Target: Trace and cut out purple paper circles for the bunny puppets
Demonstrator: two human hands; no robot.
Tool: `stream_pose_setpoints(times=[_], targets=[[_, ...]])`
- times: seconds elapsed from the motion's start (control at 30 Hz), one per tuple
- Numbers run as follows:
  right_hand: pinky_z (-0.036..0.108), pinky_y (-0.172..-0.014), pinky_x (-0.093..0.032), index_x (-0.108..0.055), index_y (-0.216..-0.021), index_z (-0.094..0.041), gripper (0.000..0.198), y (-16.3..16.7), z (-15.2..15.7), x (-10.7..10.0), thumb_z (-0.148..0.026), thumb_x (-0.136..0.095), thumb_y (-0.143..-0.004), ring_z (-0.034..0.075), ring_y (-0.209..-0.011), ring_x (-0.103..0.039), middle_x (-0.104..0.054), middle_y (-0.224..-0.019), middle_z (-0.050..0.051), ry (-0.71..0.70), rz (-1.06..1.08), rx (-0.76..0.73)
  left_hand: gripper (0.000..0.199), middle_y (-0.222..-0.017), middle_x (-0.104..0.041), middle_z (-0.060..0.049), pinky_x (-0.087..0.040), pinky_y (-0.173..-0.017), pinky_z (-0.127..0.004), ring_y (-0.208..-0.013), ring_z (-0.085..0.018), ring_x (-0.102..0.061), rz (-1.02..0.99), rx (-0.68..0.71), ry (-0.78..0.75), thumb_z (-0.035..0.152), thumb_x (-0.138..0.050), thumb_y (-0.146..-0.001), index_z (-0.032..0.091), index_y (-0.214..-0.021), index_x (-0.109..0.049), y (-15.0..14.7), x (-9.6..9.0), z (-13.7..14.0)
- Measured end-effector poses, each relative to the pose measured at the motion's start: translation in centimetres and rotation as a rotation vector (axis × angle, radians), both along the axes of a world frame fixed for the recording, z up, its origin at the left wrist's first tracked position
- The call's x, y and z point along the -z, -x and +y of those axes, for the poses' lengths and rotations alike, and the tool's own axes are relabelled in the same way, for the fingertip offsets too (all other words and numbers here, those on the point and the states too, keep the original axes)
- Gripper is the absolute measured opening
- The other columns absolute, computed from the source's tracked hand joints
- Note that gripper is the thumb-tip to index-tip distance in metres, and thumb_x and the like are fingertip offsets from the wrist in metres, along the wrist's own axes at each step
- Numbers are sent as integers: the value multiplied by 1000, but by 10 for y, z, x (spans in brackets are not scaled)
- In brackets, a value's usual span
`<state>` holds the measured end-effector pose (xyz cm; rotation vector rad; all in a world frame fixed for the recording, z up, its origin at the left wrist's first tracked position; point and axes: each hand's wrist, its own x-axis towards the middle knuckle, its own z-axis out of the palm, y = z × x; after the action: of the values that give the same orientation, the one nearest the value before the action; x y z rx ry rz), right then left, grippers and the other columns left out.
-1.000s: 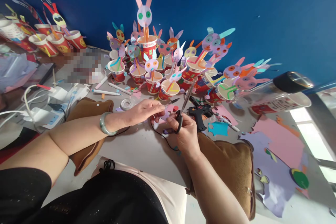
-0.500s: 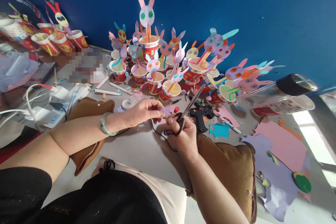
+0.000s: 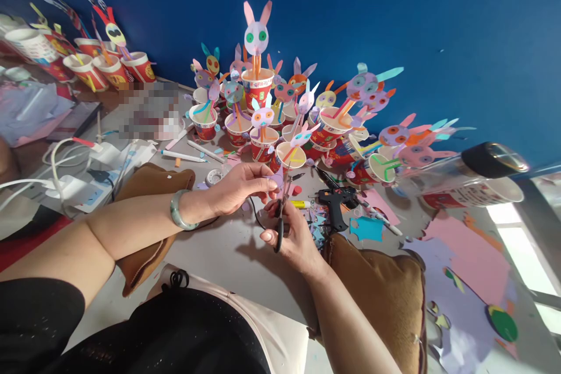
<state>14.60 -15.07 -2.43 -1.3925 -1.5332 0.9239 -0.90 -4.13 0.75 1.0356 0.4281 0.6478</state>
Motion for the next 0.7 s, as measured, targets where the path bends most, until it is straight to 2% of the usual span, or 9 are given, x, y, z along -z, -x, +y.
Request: stream_pose_setpoints(times=[0.33,0.7], targets=[[31,-67,-43,-57,-83,-20,66,5,1,5,-85,-57,-73,20,-75,-53,-58,-81,4,-27,-17,12,27,-70,-66,-1,-46,-56,-22,-55,-7,-58,40,27,30,33,-78,-74,11,-77,-64,-1,1,-3],[30,-64,-42,-55,-77,-20,67,8,1,8,-86,-56,-72,18,-71,-51,-58,-77,3,-20,22,43,37,-67,-64,0,-44,-55,-21,-54,-7,-57,54,19,63,41,-84,-67,11,-73,-63,-2,0,-5]])
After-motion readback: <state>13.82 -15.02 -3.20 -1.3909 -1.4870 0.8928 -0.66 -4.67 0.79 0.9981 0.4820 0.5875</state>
